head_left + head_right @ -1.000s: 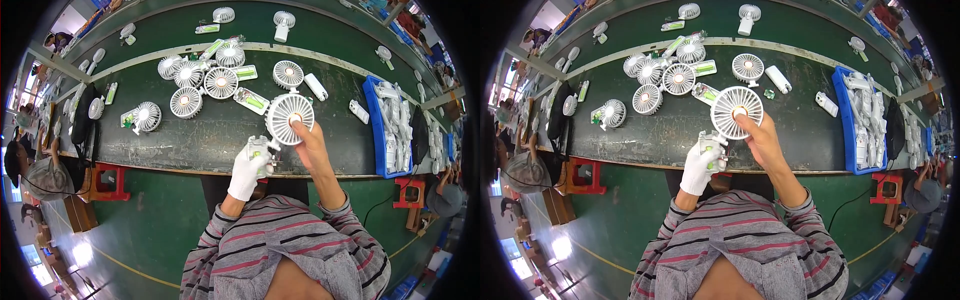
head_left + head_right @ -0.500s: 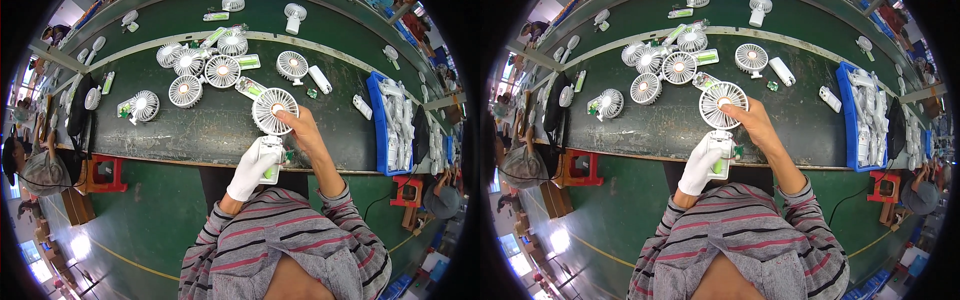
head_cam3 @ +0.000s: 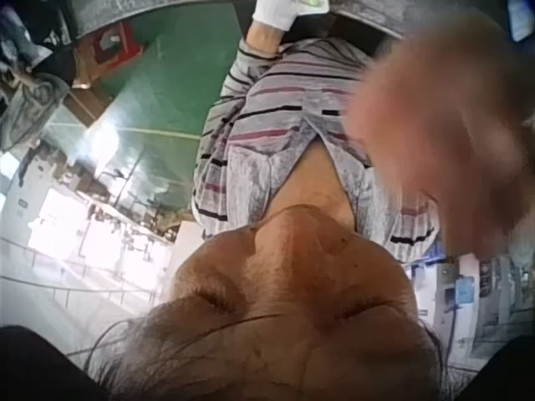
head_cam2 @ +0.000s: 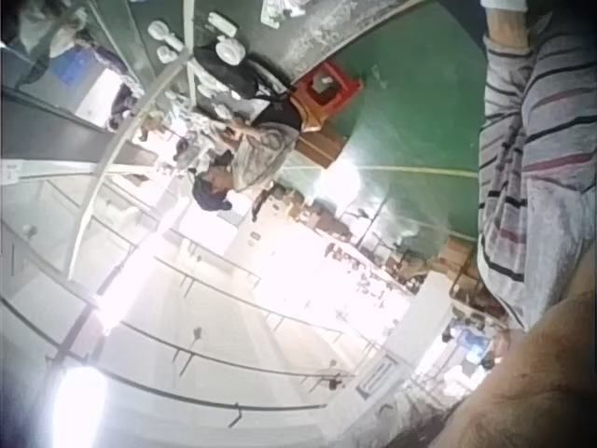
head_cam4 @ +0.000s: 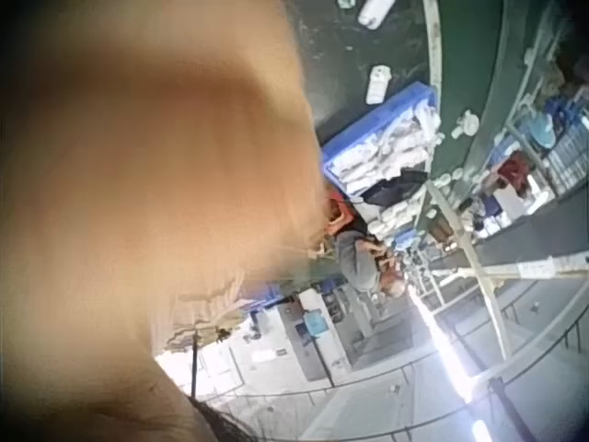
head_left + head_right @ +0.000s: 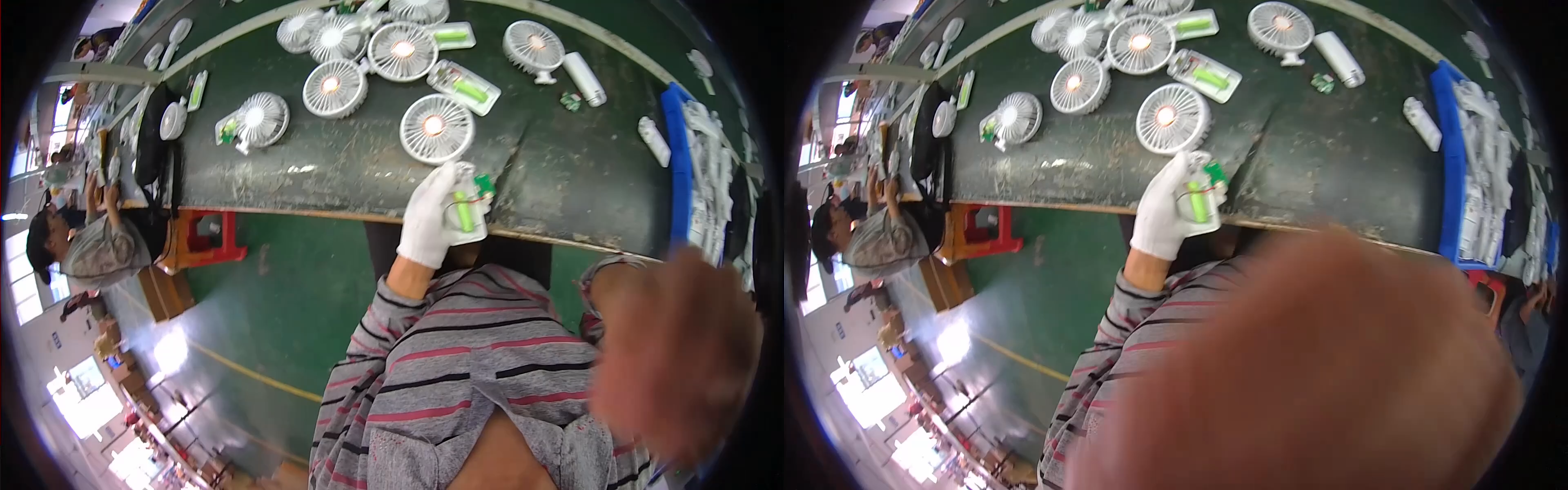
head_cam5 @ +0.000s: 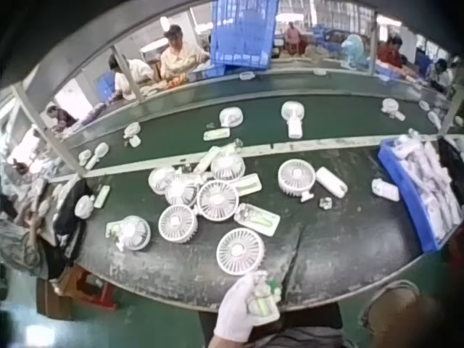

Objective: The person assembles portable fans by positioning circuit boards and batteries into handle casings, attaching fan heads, snapping handle covers on by hand, and placing the assembled units on the conveyor belt and work table.

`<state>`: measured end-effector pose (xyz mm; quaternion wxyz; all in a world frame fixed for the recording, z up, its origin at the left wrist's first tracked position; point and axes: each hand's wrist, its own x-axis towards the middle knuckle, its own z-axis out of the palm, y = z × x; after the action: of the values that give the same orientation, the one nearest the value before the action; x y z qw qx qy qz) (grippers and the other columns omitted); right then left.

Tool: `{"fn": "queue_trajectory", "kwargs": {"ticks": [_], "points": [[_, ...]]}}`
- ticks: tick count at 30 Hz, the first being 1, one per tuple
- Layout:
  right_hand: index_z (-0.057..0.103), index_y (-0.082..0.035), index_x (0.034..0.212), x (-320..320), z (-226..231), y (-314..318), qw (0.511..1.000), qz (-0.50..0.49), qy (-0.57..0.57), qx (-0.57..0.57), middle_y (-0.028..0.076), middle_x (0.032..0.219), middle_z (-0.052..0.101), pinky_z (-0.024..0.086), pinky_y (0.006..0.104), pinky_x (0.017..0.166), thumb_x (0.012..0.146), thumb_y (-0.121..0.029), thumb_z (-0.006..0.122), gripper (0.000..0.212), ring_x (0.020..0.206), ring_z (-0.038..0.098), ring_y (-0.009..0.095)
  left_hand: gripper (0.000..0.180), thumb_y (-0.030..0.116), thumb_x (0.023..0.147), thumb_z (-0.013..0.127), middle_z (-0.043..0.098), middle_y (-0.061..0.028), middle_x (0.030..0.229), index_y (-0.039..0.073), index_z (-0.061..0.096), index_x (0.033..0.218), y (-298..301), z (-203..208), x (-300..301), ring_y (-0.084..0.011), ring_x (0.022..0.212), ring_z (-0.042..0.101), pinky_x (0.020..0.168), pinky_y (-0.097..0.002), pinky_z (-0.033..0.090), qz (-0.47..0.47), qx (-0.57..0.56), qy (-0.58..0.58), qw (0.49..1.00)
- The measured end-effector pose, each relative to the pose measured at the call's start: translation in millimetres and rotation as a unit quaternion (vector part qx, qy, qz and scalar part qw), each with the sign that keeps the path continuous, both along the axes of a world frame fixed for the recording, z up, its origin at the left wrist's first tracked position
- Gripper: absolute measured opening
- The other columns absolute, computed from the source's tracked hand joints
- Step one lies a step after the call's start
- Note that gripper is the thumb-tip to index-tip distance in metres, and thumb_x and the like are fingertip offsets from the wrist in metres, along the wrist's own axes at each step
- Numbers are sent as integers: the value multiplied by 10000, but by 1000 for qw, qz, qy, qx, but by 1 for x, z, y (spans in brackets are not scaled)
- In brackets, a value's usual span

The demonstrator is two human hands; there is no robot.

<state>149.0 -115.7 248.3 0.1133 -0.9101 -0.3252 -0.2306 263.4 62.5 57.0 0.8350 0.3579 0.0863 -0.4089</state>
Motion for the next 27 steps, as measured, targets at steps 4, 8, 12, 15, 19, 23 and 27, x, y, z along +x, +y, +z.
{"fn": "queue_trajectory", "kwargs": {"ticks": [4,8,12,15,19,23,27], "points": [[599,34,700,-60,-20,-59,997,18,25,68,151,695,613,428,338,410,770,-19,587,89,519,580,226,372,314,956,484,609,-177,1000,-17,524,1121,-19,-14,4,-328,844,634,700,-433,560,-7,-10,56,998],[595,29,694,-82,-31,-80,991,45,40,120,147,702,610,430,332,419,771,-16,588,90,526,578,224,379,316,955,482,608,-180,1001,-16,519,1133,-10,-14,6,-333,856,635,716,-437,562,-5,7,42,999],[592,24,688,-87,-35,-81,981,73,54,170,144,709,606,432,327,428,773,-13,588,92,533,575,222,365,298,958,477,602,-179,998,-17,501,1142,-2,-14,6,-327,852,637,724,-434,564,6,13,43,999],[589,20,684,-156,-44,-148,975,93,62,193,141,714,604,433,323,435,774,-11,589,95,538,573,220,333,276,952,500,596,-167,1004,-19,516,1105,0,-15,6,-308,849,639,723,-419,565,17,-1,36,999],[585,15,678,-336,-88,-309,968,97,65,224,138,721,600,435,317,444,775,-8,590,100,545,570,218,351,285,955,495,590,-139,1025,-22,512,1124,-7,-14,2,-277,846,637,735,-414,565,-21,0,7,1000],[582,11,674,-347,-83,-326,963,125,68,228,135,726,598,437,313,451,776,-5,590,104,551,567,216,360,279,954,498,583,-136,1035,-27,505,1143,0,-16,3,-255,877,630,747,-430,563,22,-17,36,999],[577,6,668,-329,-33,-317,956,128,122,235,131,734,594,439,307,461,778,-2,591,111,559,564,213,367,277,957,491,584,-145,1031,-34,488,1152,19,-24,7,-258,871,632,742,-423,564,22,-45,39,998]]}}
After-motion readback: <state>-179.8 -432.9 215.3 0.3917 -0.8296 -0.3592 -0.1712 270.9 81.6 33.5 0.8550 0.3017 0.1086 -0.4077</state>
